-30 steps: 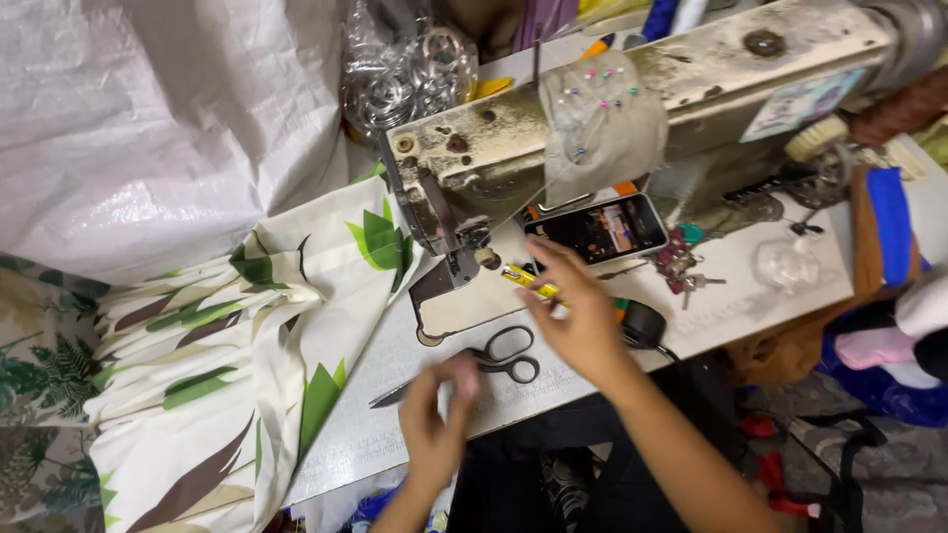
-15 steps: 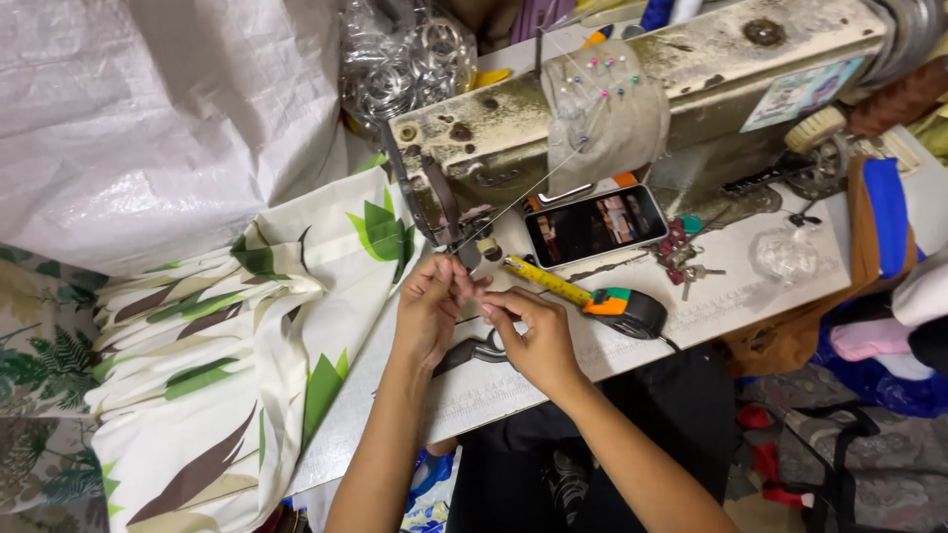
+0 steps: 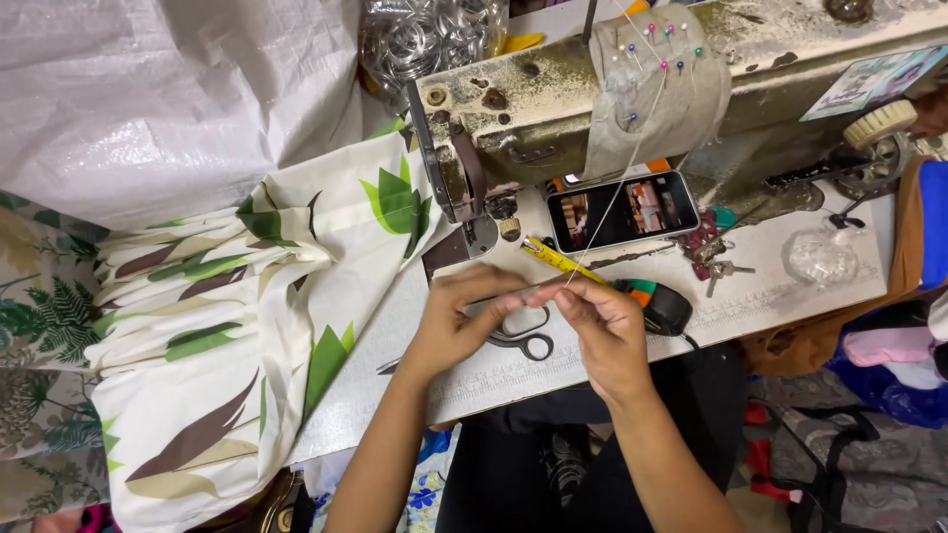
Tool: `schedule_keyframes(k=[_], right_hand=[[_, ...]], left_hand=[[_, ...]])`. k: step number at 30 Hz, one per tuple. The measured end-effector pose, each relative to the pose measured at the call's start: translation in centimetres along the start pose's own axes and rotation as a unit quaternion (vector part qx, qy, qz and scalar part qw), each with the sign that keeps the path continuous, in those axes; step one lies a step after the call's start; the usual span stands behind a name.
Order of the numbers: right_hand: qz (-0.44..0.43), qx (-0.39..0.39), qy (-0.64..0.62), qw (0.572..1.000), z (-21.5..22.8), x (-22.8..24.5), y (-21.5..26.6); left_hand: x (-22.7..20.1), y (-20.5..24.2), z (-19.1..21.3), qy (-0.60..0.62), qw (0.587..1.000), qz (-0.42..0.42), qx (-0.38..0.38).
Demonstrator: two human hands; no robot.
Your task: Threading a sewing machine by guiding thread through tensioners and guides, and preparing the bobbin case.
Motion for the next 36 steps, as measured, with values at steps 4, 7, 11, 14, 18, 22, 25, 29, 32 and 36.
schedule_keyframes(k=[4,7,11,14,18,22,25,29,32,36], right_hand=[[-0.043,-0.006,-0.007,0.999,0.8,-1.5,1.4],[-0.069,0.005,0.051,0.996,3.4,-7.3,5.1],[-0.068,0.102,0.152,0.981,1.6,-1.4,5.7],[-0.085,0.089,0.175,0.977,4.7,-2.5,7.2],[-0.068,0.101,0.196,0.973,8.4,-0.8,7.6],[-0.069,0.347,0.273,0.895,6.7,1.3,8.5],[-0.017,0.345,0.326,0.880,3.8,1.0,8.0],[0.178,0.230,0.437,0.851,0.2,-1.2,5.2],[0.198,0.283,0.510,0.788,-1.8,-6.0,4.7],[0.177,0.301,0.544,0.763,-1.6,-4.3,4.7]], left_hand=[[0.2,2.5,1.0,-0.349,0.899,-0.233,-0.129],[-1.3,2.6,-3.2,-0.440,0.833,-0.332,-0.047],[-0.4,2.1,-3.4,-0.427,0.845,-0.314,0.078],[-1.1,1.3,-1.8,-0.318,0.915,-0.236,0.080],[-1.6,0.8,-0.7,-0.226,0.949,-0.208,0.077],[-2.0,0.4,0.6,-0.193,0.968,-0.161,0.018],[-1.7,0.3,0.5,-0.191,0.968,-0.162,0.001],[-1.3,0.4,0.5,-0.205,0.965,-0.161,-0.015],[-1.0,0.4,1.2,-0.203,0.967,-0.142,-0.055],[-1.3,0.3,1.6,-0.222,0.960,-0.149,-0.084]])
Point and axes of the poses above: each hand's wrist, its own y-axis away from the middle knuckle, its own z-axis out of the back of the hand, x = y × z, the point moved 6 cm from there along -y, towards the middle knuckle, and after that the axes turned 4 degrees about y, right-handed, at the moved point
